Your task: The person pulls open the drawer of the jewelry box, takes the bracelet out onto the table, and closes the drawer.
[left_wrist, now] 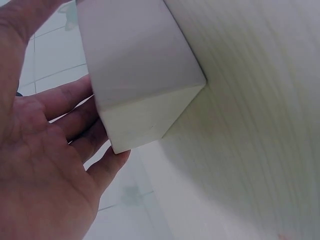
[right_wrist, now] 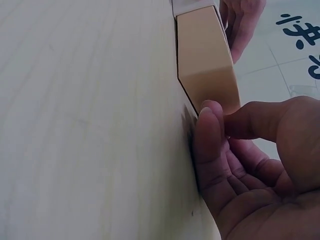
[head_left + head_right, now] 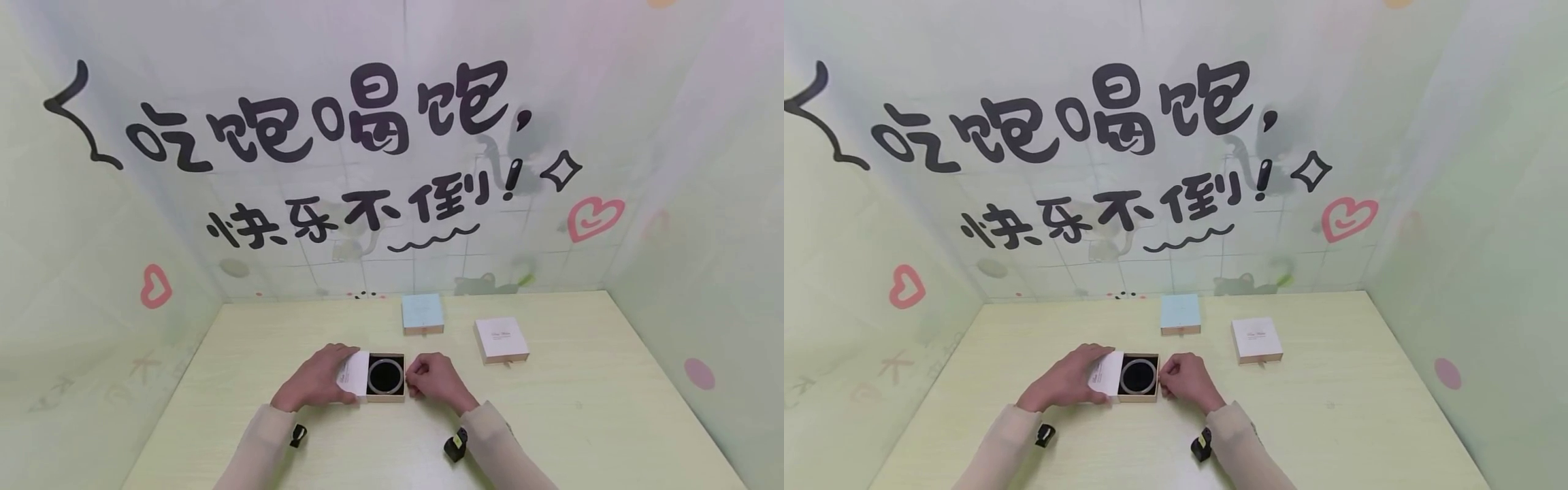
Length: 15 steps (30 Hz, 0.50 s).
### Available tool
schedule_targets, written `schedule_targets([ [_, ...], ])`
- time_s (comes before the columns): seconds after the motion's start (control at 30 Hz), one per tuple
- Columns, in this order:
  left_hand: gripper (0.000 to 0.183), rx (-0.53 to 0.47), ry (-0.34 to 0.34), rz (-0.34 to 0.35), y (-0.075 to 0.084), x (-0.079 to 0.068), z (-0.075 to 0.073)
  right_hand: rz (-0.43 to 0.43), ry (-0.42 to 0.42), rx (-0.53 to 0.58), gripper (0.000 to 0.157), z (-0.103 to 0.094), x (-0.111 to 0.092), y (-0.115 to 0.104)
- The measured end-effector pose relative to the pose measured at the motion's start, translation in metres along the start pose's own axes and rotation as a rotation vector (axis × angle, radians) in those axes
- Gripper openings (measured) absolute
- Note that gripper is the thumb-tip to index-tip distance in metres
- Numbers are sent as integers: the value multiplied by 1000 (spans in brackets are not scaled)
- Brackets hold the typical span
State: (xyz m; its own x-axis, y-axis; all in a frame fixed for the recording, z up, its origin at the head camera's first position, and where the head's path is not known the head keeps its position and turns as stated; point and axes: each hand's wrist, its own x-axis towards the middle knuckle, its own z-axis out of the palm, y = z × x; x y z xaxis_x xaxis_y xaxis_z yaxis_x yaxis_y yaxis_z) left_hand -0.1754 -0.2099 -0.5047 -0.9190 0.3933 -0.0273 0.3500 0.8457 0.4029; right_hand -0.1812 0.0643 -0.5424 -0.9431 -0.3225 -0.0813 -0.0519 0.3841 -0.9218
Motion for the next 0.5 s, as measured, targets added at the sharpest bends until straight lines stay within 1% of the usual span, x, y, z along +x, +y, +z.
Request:
schedule_targets([
  [0.27,92,-7,-8,-10,0,-1,0,-4,-16,7,11,0,0,2],
  [0.37,92,-10,-7,-12,0,-1,0,-23,7,-7,11,0,-1,1],
  [0.5,92,-10,-6,-12,1,0,-1,-54,59,-72,19,-1,-3,-3],
])
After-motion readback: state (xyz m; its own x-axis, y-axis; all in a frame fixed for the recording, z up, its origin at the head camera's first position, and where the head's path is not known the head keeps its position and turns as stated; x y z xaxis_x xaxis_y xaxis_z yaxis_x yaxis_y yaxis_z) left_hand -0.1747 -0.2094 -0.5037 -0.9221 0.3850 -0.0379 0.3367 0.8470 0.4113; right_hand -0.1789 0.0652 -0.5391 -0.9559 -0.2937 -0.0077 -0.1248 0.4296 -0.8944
